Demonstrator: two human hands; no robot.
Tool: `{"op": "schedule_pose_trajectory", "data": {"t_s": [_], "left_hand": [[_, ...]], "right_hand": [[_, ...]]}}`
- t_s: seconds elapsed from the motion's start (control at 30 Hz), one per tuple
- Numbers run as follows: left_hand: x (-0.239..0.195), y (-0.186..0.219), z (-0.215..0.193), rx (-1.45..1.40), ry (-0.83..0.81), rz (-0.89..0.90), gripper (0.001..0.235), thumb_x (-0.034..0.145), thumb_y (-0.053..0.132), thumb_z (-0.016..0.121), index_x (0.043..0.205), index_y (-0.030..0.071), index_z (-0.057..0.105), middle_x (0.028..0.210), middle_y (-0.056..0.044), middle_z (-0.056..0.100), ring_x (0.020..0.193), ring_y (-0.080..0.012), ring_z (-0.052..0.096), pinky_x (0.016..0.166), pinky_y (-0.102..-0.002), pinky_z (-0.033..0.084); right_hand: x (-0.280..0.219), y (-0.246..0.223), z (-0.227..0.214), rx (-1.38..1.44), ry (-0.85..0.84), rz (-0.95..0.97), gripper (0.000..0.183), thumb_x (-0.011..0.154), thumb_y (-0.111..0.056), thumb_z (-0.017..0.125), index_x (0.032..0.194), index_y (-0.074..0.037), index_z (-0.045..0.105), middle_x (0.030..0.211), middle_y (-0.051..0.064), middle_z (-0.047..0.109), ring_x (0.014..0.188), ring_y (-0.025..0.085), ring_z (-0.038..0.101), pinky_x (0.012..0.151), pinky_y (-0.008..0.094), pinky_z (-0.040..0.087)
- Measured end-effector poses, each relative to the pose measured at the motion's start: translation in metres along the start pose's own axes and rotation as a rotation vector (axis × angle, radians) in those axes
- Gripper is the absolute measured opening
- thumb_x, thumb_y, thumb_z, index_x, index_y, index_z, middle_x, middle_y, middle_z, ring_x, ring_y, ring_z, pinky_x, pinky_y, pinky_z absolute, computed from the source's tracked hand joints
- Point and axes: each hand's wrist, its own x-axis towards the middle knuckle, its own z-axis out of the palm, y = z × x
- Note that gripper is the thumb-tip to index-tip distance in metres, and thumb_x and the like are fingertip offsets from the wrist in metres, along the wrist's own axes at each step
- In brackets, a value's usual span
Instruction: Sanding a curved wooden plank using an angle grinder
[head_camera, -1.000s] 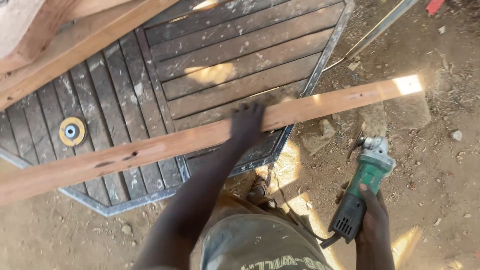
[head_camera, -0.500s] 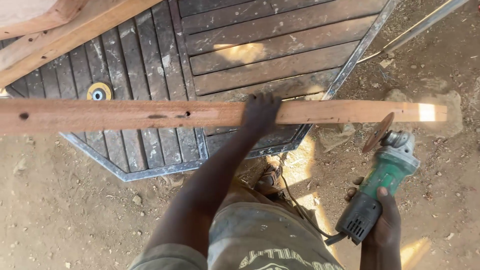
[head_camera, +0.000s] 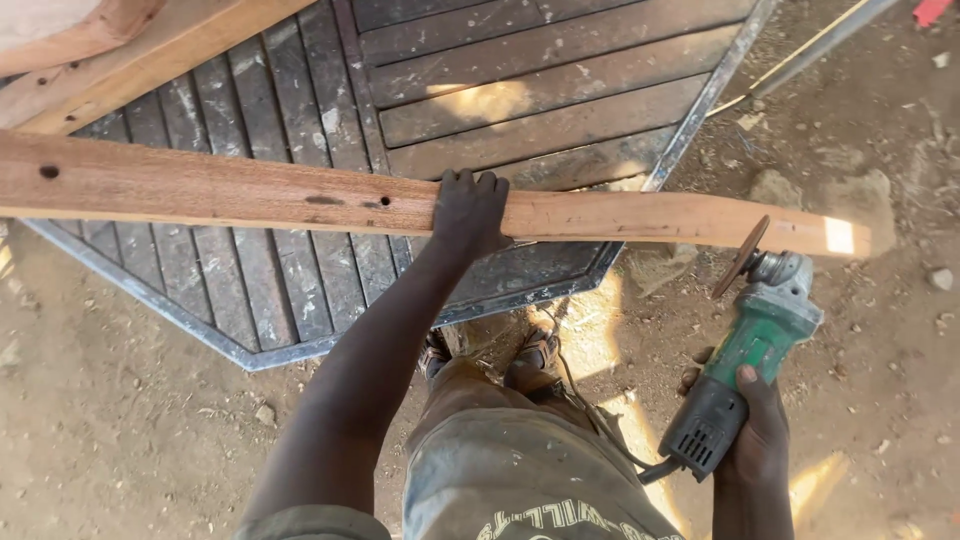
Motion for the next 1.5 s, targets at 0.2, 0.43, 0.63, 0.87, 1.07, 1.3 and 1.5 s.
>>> {"op": "schedule_pose_trajectory", "data": {"t_s": [0.2, 0.43, 0.63, 0.87, 1.07, 1.3, 1.5], "left_hand": [[-0.023, -0.029, 0.001, -0.076, -0.026, -0.018, 0.088, 0.069, 0.071, 0.083, 0.129, 0.011, 0.06, 0.126, -0.012, 0.068, 0.108, -0.0365, 0.064, 0.095, -0.053, 0.047], [-0.086, -0.084, 0.01, -0.098, -0.118, -0.099, 0.097, 0.068, 0.078, 0.081, 0.135, 0.012, 0.056, 0.132, -0.011, 0.065, 0.123, -0.041, 0.058, 0.099, -0.055, 0.048], [-0.136, -0.131, 0.018, -0.246, -0.037, -0.135, 0.09, 0.067, 0.07, 0.085, 0.133, 0.013, 0.059, 0.126, -0.011, 0.067, 0.112, -0.0342, 0.06, 0.097, -0.054, 0.047], [-0.186, -0.185, 0.041, -0.141, 0.082, -0.17, 0.08, 0.063, 0.07, 0.084, 0.116, 0.013, 0.065, 0.109, -0.007, 0.071, 0.096, -0.0407, 0.066, 0.08, -0.055, 0.05], [-0.219, -0.226, 0.044, -0.16, 0.07, -0.189, 0.085, 0.062, 0.076, 0.083, 0.117, 0.014, 0.063, 0.112, -0.009, 0.07, 0.102, -0.0348, 0.063, 0.087, -0.051, 0.047], [-0.292, -0.296, 0.039, -0.109, -0.007, -0.336, 0.096, 0.064, 0.086, 0.074, 0.132, 0.02, 0.058, 0.14, -0.009, 0.056, 0.129, -0.0337, 0.048, 0.116, -0.05, 0.026], [-0.396, -0.364, 0.06, -0.139, 0.335, -0.766, 0.089, 0.109, 0.072, 0.028, 0.163, 0.003, 0.041, 0.17, -0.025, 0.028, 0.151, -0.0543, 0.006, 0.114, -0.074, 0.002]], "right_hand": [[-0.007, 0.008, 0.006, 0.055, 0.051, -0.003, 0.05, 0.092, -0.036, 0.067, 0.125, 0.001, 0.058, 0.11, 0.012, 0.069, 0.083, 0.023, 0.069, 0.073, 0.032, 0.058], [-0.025, 0.029, 0.045, 0.077, 0.046, 0.017, 0.051, 0.093, -0.039, 0.067, 0.124, 0.001, 0.061, 0.106, 0.01, 0.07, 0.082, 0.021, 0.069, 0.076, 0.031, 0.06], [-0.053, 0.056, 0.083, 0.172, -0.029, 0.007, 0.052, 0.095, -0.036, 0.067, 0.127, 0.002, 0.055, 0.115, 0.013, 0.066, 0.091, 0.022, 0.067, 0.084, 0.033, 0.058], [-0.087, 0.099, 0.12, 0.108, 0.042, 0.025, 0.049, 0.093, -0.037, 0.067, 0.125, -0.001, 0.06, 0.108, 0.011, 0.07, 0.083, 0.023, 0.069, 0.076, 0.034, 0.059], [-0.115, 0.124, 0.15, 0.106, 0.012, 0.035, 0.049, 0.093, -0.036, 0.066, 0.125, 0.0, 0.058, 0.111, 0.015, 0.069, 0.086, 0.024, 0.068, 0.077, 0.037, 0.058], [-0.132, 0.115, 0.199, 0.328, -0.259, 0.028, 0.063, 0.089, -0.037, 0.077, 0.135, -0.002, 0.053, 0.118, 0.013, 0.064, 0.093, 0.023, 0.063, 0.085, 0.038, 0.052], [-0.113, 0.11, 0.232, 0.456, -0.541, 0.278, 0.056, 0.092, -0.032, 0.077, 0.132, -0.002, 0.052, 0.106, 0.01, 0.057, 0.089, 0.02, 0.059, 0.081, 0.035, 0.05]]}}
